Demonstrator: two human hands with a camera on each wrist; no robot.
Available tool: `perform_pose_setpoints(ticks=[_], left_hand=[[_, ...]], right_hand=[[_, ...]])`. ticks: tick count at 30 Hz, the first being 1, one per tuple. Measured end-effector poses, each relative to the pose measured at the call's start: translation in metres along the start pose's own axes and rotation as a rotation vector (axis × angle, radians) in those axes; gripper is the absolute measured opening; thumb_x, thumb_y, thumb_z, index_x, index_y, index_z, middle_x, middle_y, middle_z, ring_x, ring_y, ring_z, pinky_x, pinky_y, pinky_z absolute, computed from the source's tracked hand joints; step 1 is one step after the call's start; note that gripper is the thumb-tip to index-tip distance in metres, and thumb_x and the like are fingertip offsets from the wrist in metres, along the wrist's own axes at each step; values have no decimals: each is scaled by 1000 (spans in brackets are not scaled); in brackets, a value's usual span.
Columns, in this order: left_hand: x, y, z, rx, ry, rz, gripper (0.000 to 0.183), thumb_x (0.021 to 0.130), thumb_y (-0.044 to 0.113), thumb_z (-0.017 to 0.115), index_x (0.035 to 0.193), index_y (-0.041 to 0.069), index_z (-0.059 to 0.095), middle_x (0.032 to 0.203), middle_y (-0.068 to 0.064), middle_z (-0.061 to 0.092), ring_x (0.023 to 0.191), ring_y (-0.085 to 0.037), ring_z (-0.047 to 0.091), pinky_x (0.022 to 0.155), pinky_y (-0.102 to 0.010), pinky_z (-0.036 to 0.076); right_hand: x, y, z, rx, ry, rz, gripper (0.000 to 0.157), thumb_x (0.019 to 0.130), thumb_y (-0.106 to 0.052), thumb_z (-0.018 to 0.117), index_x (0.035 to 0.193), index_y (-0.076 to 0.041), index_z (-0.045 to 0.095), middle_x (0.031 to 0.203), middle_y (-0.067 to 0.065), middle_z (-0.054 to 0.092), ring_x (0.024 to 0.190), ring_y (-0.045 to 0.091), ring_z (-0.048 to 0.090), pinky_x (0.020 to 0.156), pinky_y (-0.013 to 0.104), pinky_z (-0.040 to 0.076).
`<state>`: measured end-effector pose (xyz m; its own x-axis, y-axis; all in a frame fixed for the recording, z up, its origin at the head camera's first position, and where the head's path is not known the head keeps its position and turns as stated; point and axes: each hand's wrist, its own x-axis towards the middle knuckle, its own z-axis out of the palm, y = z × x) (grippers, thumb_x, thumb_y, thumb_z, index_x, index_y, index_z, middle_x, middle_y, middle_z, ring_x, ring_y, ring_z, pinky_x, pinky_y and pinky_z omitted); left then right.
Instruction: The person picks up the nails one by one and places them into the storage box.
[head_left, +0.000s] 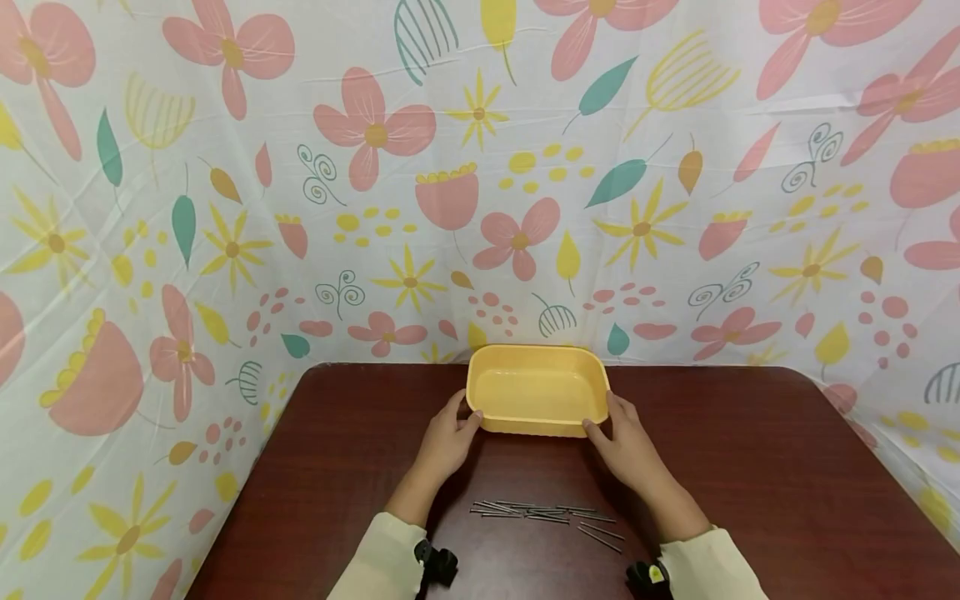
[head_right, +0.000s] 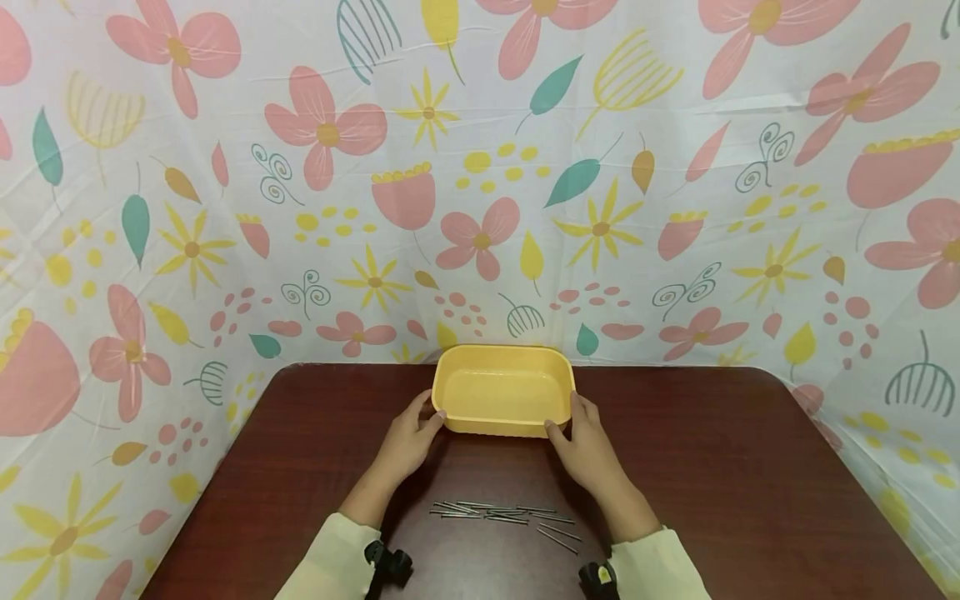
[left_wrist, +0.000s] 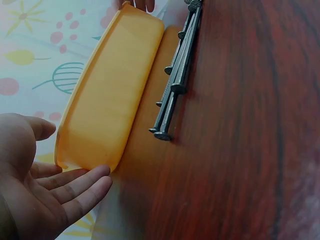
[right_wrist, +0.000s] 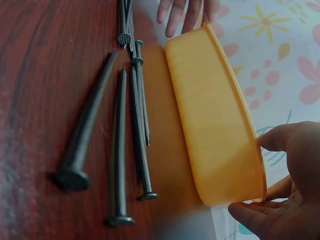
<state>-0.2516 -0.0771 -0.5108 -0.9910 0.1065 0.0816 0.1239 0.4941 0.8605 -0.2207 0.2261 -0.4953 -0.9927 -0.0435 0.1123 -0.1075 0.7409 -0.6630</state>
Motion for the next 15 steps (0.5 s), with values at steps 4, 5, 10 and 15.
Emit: perform_pose_setpoints(ticks=[4,5,10,15], left_hand=[[-1,0,0,-16,7,-16,58,103,40,56,152,12,43,134,-12,64,101,-18,70,75,-31,54],[-2,0,0,-20,7,-18,58,103,40,56,152,11,43,134,-12,64,101,-18,69,75,-31,54],[-3,-3,1,-11,8,-14,61,104,40,53,156,13,37,141,-12,60,109,-23,69,83,-38,56],[-5,-6,1,-17,-10,9,65,106,43,50,162,23,25,153,-13,49,118,-28,67,91,-45,57]], right_hand=[[-2,1,0,-6,6,-7,79,105,-33,54,156,13,16,156,37,24,141,54,36,114,65,32],[-2,1,0,-7,8,-9,79,105,-33,54,156,13,17,156,37,25,141,54,37,114,65,32],[-6,2,-1,-11,7,-18,80,105,-36,54,156,12,17,153,38,28,140,55,37,114,66,32],[-8,3,-1,-9,6,-16,81,104,-40,55,158,9,17,154,36,30,140,54,38,113,66,33]])
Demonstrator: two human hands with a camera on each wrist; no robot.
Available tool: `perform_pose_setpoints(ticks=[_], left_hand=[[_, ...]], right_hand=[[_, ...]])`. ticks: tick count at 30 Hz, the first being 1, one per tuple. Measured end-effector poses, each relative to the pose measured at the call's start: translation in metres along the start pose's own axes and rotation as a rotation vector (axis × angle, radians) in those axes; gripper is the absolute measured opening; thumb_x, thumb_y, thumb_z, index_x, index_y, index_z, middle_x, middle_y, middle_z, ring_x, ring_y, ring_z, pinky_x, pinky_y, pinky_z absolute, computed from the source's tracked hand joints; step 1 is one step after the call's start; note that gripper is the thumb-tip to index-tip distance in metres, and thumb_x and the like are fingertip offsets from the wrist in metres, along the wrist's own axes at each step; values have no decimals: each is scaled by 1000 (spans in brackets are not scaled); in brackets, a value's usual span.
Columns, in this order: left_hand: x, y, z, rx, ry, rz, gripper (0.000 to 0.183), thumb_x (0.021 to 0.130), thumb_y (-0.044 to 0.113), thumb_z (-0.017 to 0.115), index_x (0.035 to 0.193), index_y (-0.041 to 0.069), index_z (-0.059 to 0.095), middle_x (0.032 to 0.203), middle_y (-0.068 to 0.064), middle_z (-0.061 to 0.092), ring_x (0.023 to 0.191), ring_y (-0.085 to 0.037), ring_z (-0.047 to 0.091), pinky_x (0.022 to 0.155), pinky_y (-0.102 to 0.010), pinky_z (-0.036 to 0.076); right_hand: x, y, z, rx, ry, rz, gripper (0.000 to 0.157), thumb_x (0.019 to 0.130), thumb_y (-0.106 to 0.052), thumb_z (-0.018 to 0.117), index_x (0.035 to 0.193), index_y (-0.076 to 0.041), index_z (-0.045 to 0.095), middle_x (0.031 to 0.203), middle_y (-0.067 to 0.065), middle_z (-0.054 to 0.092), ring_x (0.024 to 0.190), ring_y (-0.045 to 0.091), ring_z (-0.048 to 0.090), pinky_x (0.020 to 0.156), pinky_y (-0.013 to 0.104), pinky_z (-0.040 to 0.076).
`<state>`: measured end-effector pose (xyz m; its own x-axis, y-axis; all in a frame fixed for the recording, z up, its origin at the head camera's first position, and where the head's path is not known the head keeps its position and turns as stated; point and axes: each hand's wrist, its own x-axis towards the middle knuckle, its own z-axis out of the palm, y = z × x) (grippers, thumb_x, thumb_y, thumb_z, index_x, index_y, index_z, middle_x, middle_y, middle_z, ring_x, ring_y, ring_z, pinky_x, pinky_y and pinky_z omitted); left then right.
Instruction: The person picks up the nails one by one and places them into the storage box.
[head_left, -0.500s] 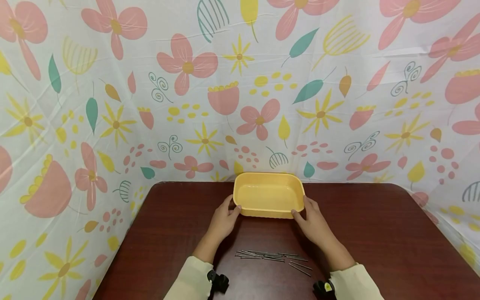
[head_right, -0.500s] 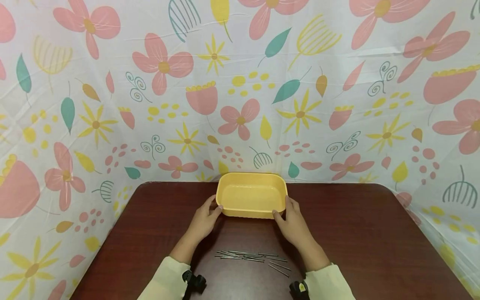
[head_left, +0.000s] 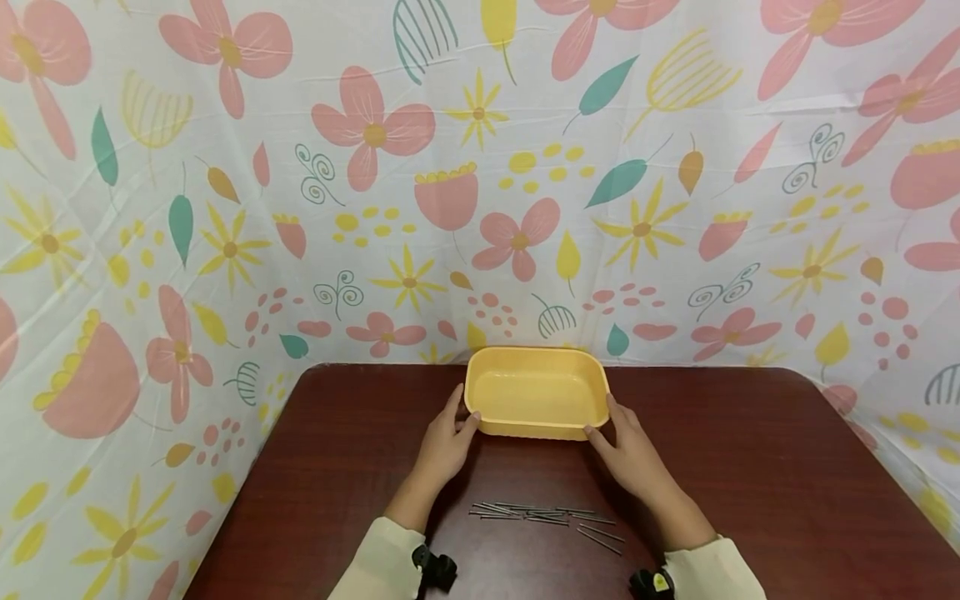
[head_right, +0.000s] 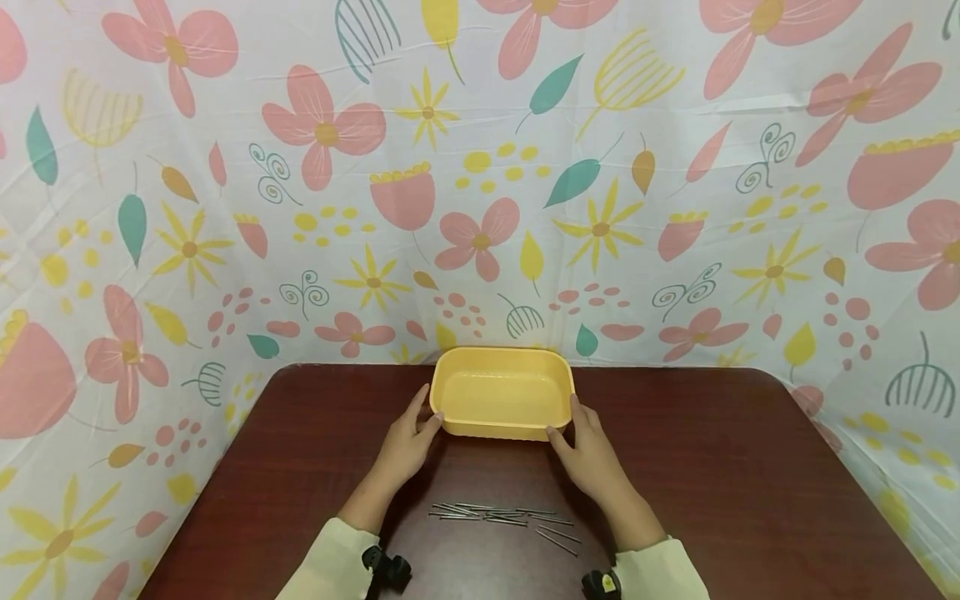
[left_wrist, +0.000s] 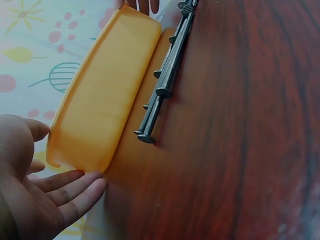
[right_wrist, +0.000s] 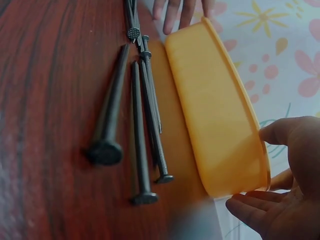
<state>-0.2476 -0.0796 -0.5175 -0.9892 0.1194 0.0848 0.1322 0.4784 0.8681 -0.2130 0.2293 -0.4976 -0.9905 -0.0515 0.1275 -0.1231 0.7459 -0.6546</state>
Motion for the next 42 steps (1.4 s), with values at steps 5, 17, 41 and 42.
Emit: perform_pose_setpoints(ticks=[5,17,41,42], left_hand=[[-1,0,-1,2,10,20,62,106,44,49,161,25,28,159,-11,42,124,-30,64,100,-49,53],[1,-4,0,5,8,13,61,105,46,50,160,27,31,159,-12,41,128,-30,62,104,-50,51],[1,-4,1,-13,36,18,61,103,43,55,159,25,36,156,-11,47,130,-29,61,105,-48,51],[1,-4,1,-15,33,18,61,103,43,55,159,26,35,156,-10,47,130,-29,61,104,-48,51]], right_hand=[[1,2,2,10,10,-16,81,104,-40,55,158,7,19,153,35,32,140,53,39,112,67,33],[-1,7,1,27,11,-29,79,104,-39,56,159,5,20,155,32,30,140,52,38,112,67,34],[-15,-26,-1,-26,150,-251,21,95,-16,72,114,-11,70,103,1,63,95,17,62,85,40,52],[-15,-28,-1,-25,129,-258,19,94,-16,73,112,-12,70,100,-1,63,93,16,62,84,39,53]])
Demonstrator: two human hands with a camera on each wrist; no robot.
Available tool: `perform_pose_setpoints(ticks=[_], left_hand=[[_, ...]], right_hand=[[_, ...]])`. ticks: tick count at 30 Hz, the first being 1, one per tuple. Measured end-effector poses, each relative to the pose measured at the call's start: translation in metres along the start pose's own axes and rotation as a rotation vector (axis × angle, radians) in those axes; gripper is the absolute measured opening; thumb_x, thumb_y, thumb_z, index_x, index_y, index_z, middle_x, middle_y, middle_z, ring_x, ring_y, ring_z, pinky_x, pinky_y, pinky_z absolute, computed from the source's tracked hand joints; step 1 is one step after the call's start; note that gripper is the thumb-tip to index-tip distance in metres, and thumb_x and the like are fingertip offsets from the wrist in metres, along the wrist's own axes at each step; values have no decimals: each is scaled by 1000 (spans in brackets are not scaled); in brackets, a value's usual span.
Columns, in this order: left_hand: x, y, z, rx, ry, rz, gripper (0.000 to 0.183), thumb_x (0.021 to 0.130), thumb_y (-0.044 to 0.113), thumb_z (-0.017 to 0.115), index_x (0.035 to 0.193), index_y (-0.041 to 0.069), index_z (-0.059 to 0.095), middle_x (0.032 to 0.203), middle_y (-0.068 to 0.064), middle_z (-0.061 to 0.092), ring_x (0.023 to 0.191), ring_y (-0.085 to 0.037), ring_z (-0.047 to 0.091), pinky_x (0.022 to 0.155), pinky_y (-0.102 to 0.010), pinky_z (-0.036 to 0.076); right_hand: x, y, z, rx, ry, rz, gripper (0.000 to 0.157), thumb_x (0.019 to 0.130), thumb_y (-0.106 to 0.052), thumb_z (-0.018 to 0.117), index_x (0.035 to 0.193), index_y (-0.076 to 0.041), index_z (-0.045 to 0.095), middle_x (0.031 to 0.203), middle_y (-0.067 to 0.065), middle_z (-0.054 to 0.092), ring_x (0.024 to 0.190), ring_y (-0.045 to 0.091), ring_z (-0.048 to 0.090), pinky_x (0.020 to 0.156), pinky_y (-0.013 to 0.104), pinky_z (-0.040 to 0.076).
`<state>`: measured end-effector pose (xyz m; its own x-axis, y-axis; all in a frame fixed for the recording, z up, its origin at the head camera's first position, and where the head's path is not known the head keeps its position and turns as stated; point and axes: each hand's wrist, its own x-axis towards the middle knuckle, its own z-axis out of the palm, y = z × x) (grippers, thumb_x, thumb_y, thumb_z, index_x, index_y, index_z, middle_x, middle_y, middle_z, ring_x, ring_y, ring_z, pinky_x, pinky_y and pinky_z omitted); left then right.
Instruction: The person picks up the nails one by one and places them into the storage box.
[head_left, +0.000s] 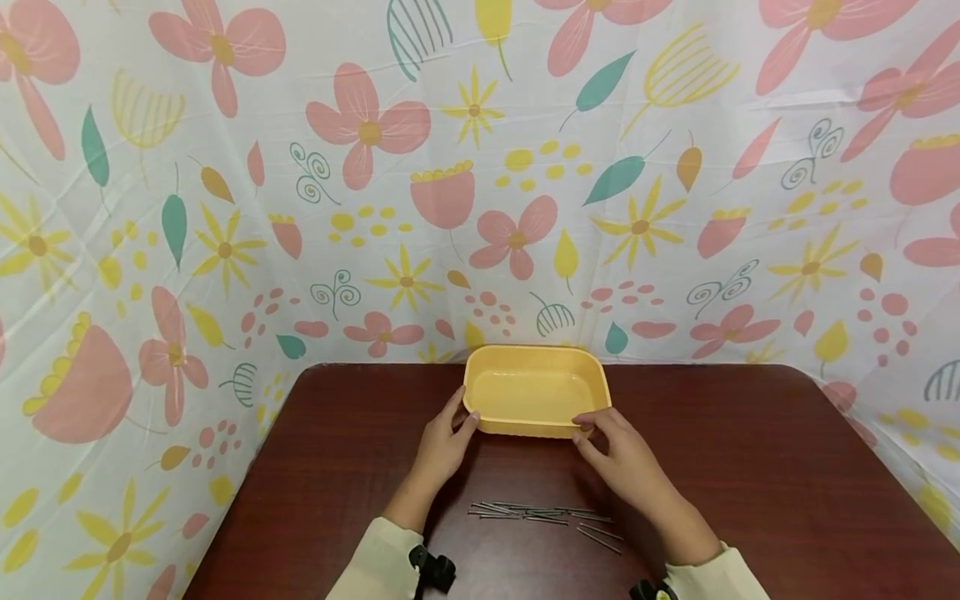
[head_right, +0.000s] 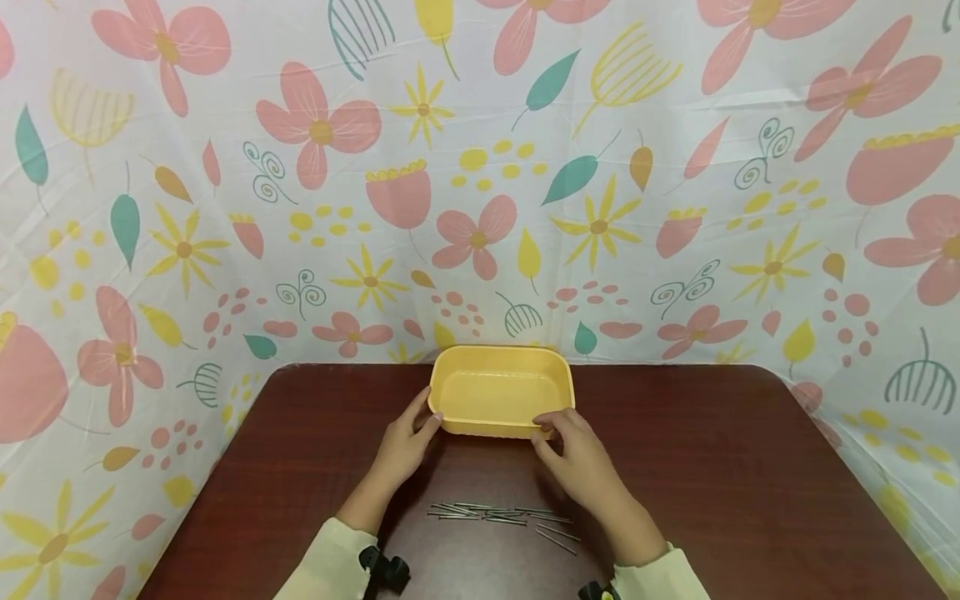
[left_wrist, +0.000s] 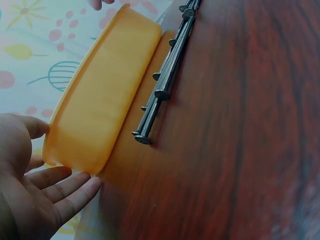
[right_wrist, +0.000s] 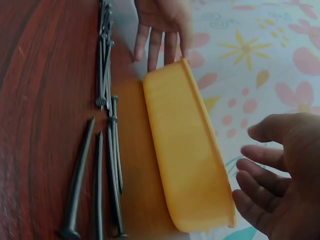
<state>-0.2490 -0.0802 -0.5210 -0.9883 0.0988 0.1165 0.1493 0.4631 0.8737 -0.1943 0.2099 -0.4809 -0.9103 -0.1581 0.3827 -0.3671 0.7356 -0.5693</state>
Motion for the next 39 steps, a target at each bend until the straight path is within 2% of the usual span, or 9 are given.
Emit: perform_pose_setpoints(ticks=[5,13,20,25,31,39], left_hand=[[0,1,0,-3,-3,7,62,103,44,56,159,26,35,157,-11,46,129,-28,62,103,-47,52],[1,-1,0,-5,-4,-4,63,103,44,56,159,26,34,158,-11,45,128,-28,62,103,-47,52],[1,-2,0,0,-7,-7,63,103,46,55,159,26,34,158,-12,44,128,-29,62,103,-49,51],[2,-3,1,1,-7,-4,63,103,47,55,159,27,34,157,-12,44,127,-28,63,104,-49,51],[2,-3,1,-1,-7,-2,63,103,47,55,159,27,34,157,-12,46,126,-27,63,103,-49,51],[1,-3,0,-8,-14,-3,63,103,48,54,159,28,33,157,-12,45,127,-28,63,102,-48,52]], right_hand=[[-2,-7,0,34,-121,-19,14,94,-17,73,108,-15,71,96,-9,63,88,10,63,81,34,56],[-5,-11,4,59,-350,-54,16,94,-21,72,109,-14,69,100,-7,67,92,11,65,82,33,55],[-7,-11,8,98,-503,-46,19,93,-24,74,107,-13,68,98,-4,65,87,6,62,76,29,54],[-11,-13,13,121,-542,-66,19,91,-22,76,105,-13,67,97,-2,64,86,7,61,75,27,53],[-15,-17,15,95,-565,-86,23,88,-26,79,104,-14,68,96,-4,62,86,9,60,75,25,50],[-18,-19,19,100,-609,-83,24,83,-25,83,98,-17,67,91,-5,59,81,6,55,72,24,48]])
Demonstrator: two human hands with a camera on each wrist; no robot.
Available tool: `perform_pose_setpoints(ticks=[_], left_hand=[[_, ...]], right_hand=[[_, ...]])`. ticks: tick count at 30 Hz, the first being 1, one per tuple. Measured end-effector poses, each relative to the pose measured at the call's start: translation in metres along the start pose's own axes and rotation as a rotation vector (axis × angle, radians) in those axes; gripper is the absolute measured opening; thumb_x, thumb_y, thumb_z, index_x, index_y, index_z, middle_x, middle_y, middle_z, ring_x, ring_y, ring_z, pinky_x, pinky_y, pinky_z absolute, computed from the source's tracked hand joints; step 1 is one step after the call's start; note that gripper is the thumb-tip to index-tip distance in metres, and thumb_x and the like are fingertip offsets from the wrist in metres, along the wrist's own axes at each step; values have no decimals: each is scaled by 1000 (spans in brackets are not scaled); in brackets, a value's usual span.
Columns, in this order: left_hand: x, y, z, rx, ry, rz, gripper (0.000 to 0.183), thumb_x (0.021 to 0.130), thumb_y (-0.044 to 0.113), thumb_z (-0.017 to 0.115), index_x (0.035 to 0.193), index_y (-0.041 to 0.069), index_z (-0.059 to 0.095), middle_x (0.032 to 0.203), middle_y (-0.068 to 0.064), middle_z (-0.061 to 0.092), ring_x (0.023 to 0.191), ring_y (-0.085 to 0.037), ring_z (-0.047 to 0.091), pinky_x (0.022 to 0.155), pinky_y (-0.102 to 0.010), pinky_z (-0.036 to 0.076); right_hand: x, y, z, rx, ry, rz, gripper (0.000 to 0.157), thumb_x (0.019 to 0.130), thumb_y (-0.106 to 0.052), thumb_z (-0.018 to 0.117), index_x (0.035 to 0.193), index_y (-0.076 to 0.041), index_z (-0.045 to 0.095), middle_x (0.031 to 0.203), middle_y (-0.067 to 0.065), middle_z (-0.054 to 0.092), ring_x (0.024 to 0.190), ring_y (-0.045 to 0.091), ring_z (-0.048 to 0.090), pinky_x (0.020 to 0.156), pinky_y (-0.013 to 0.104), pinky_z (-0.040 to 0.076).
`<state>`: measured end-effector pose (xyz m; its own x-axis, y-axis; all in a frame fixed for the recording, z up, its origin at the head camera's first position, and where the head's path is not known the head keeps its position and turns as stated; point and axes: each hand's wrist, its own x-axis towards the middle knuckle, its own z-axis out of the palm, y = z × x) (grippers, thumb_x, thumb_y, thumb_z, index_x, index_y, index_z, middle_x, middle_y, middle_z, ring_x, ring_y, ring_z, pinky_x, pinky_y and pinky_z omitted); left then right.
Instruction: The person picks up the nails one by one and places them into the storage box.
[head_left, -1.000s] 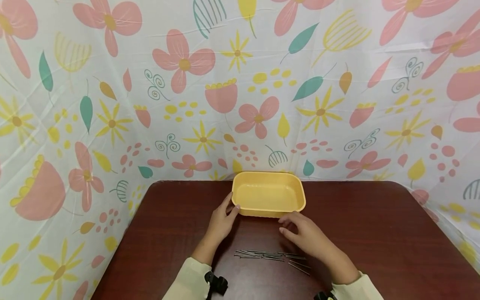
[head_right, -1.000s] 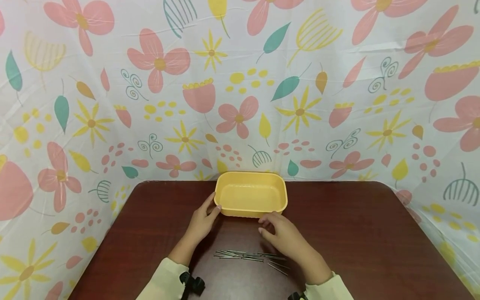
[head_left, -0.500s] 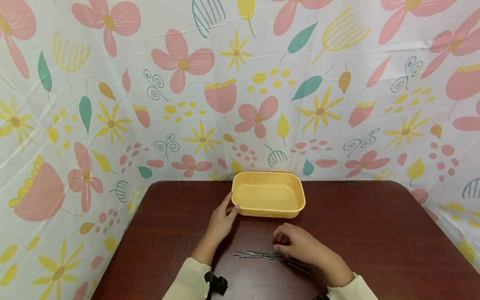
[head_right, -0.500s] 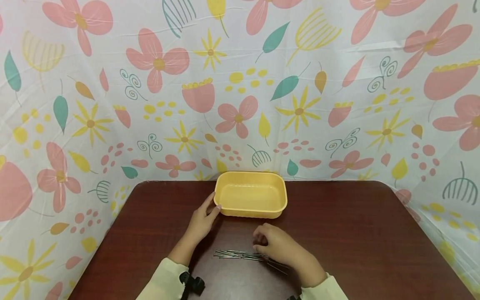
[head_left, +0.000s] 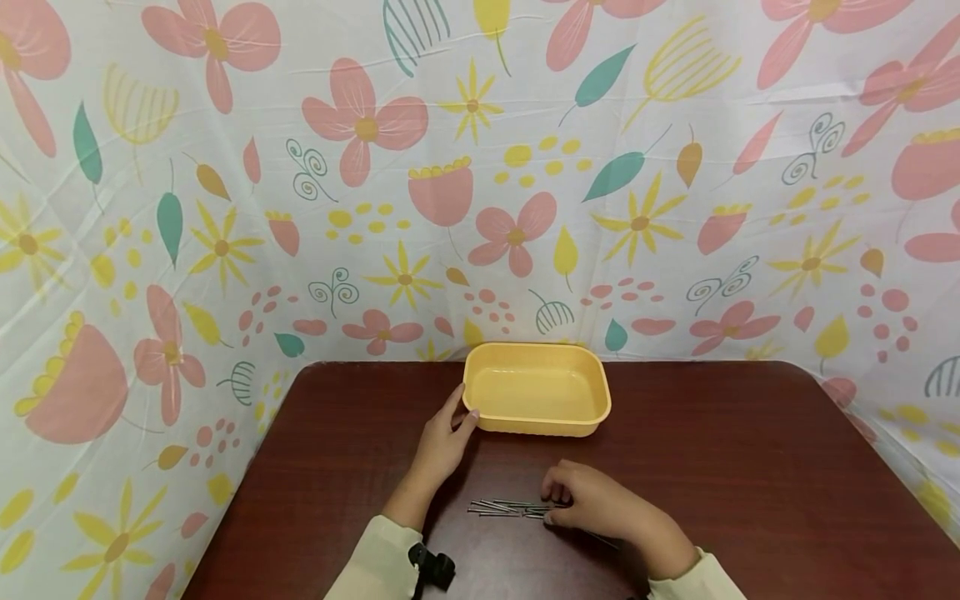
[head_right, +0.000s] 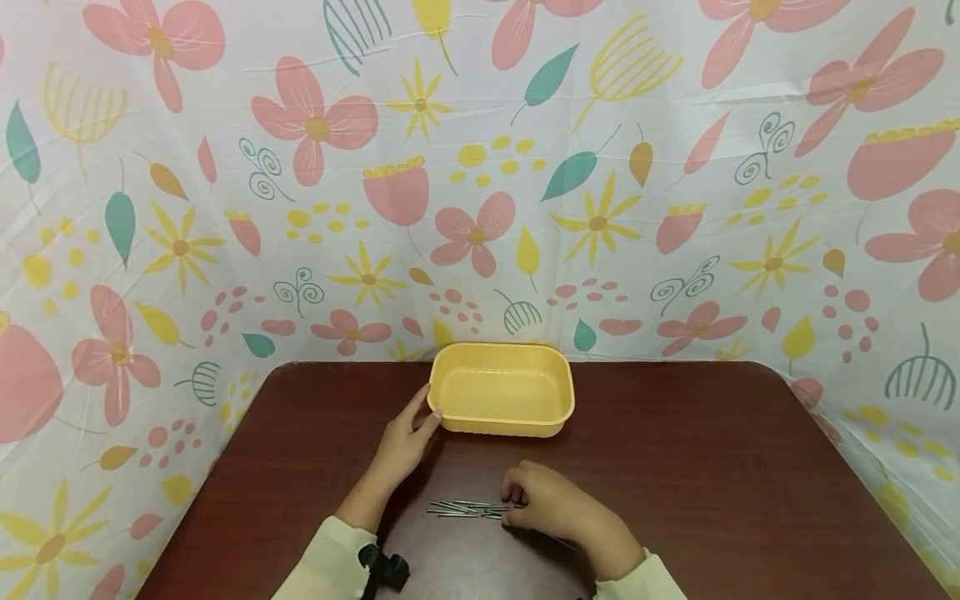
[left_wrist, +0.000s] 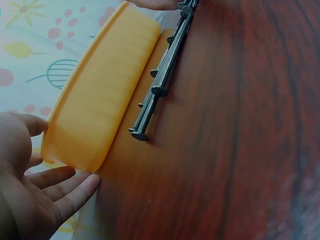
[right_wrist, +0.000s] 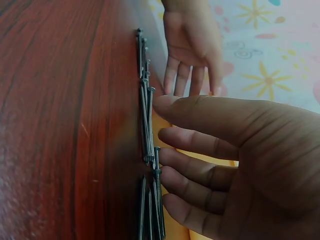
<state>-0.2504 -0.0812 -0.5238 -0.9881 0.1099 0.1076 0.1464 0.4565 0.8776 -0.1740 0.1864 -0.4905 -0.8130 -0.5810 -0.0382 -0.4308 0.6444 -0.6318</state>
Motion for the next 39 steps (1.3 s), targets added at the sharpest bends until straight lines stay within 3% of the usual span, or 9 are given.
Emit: perform_pose_setpoints(ticks=[17,39], left_hand=[[-2,1,-2,-15,-13,-1,65,103,48,54,160,27,31,160,-11,41,128,-30,62,104,-51,50],[-2,4,-2,-17,-19,-8,64,104,45,54,161,26,30,160,-11,41,128,-29,62,103,-50,51]], right_hand=[[1,1,6,-25,-16,14,20,83,-17,83,92,-21,65,88,-7,56,78,2,52,69,22,46],[4,6,6,-63,27,7,17,86,-13,80,89,-21,65,86,-9,58,77,2,56,66,23,46]])
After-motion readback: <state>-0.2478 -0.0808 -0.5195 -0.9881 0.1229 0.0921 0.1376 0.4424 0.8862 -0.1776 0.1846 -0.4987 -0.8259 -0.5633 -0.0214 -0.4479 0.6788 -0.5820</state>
